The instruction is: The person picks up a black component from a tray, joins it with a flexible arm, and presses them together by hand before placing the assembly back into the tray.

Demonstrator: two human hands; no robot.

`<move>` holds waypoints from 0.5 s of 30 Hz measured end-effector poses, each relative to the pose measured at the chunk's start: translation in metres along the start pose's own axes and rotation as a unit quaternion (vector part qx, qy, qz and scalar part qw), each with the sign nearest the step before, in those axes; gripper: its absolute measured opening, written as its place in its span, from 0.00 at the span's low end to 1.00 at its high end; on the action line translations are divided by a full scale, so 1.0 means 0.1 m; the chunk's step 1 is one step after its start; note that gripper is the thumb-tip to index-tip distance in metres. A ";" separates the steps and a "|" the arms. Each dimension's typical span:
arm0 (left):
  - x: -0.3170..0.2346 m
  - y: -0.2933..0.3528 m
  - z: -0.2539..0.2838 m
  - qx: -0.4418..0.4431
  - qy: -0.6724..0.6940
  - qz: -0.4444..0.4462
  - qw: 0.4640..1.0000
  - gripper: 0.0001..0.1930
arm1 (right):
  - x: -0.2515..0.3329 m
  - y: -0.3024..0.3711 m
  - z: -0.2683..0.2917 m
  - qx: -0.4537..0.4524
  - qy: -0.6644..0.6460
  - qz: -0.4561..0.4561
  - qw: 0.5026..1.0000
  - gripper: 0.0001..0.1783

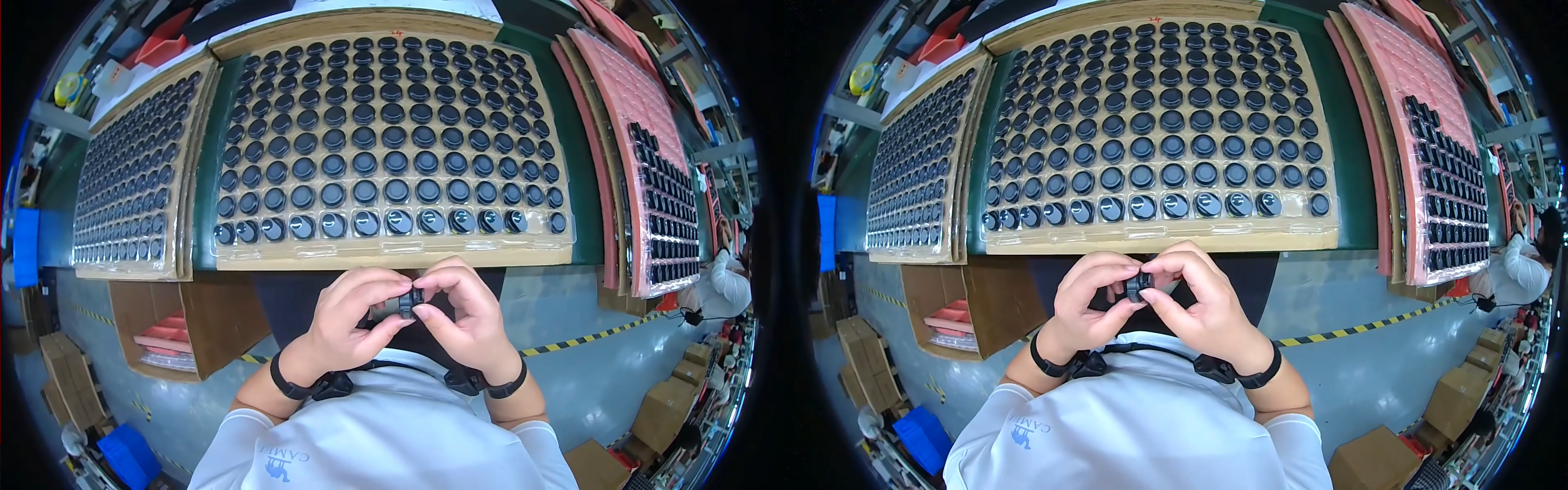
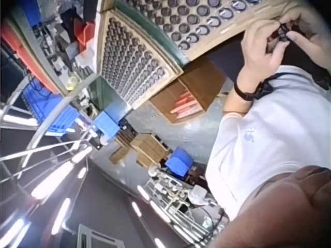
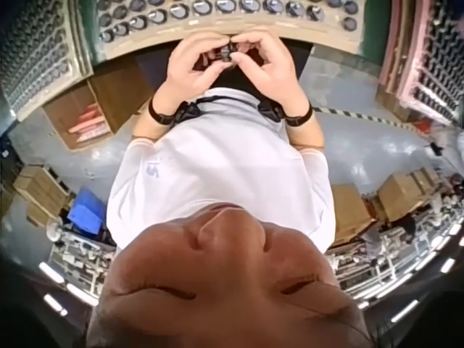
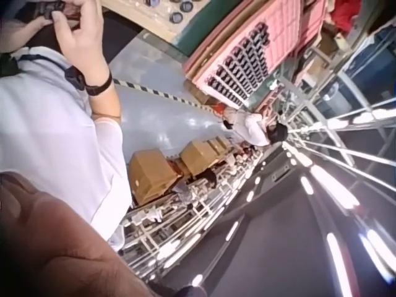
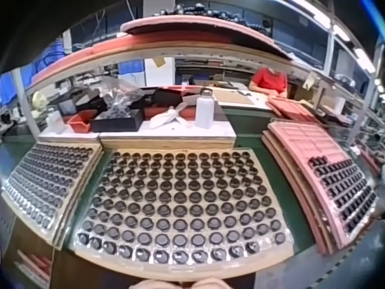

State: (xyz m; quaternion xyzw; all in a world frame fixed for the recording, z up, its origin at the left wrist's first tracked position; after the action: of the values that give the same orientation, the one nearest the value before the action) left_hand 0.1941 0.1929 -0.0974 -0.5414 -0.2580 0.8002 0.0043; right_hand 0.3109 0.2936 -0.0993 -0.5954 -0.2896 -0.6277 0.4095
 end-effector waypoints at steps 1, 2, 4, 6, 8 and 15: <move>0.01 0.02 0.01 0.000 -0.001 0.001 1.000 0.20 | -0.02 0.00 -0.01 -0.001 -0.097 -0.035 0.995 0.14; 0.06 0.04 0.02 -0.013 0.064 0.031 0.997 0.19 | -0.04 -0.01 -0.03 -0.003 -0.193 -0.069 0.979 0.13; 0.13 0.08 0.04 -0.039 0.191 0.089 0.977 0.19 | -0.09 -0.01 -0.04 -0.005 -0.287 -0.102 0.952 0.12; 0.13 0.10 0.04 -0.043 0.194 0.093 0.976 0.18 | -0.21 0.00 -0.05 0.011 -0.409 -0.152 0.900 0.12; 0.13 0.10 0.04 -0.051 0.200 0.101 0.973 0.18 | -0.23 0.01 -0.08 0.019 -0.467 -0.174 0.867 0.12; -0.02 0.01 0.08 -0.043 0.087 0.048 0.994 0.19 | 0.01 -0.01 0.03 -0.083 -0.147 -0.015 0.985 0.15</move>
State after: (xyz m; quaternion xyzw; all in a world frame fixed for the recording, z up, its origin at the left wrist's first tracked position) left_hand 0.1884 0.1881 -0.0944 -0.6205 -0.2650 0.7373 -0.0347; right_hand 0.3119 0.2962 -0.0979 -0.7088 -0.3029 -0.5610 0.3018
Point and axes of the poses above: each hand's wrist, its own y-axis away from the middle knuckle, its own z-axis out of the back of the hand, x = y × z, the point moved 5 cm from there along -y, towards the middle knuckle, and after that the axes turned 4 degrees about y, right-handed, at the moved point
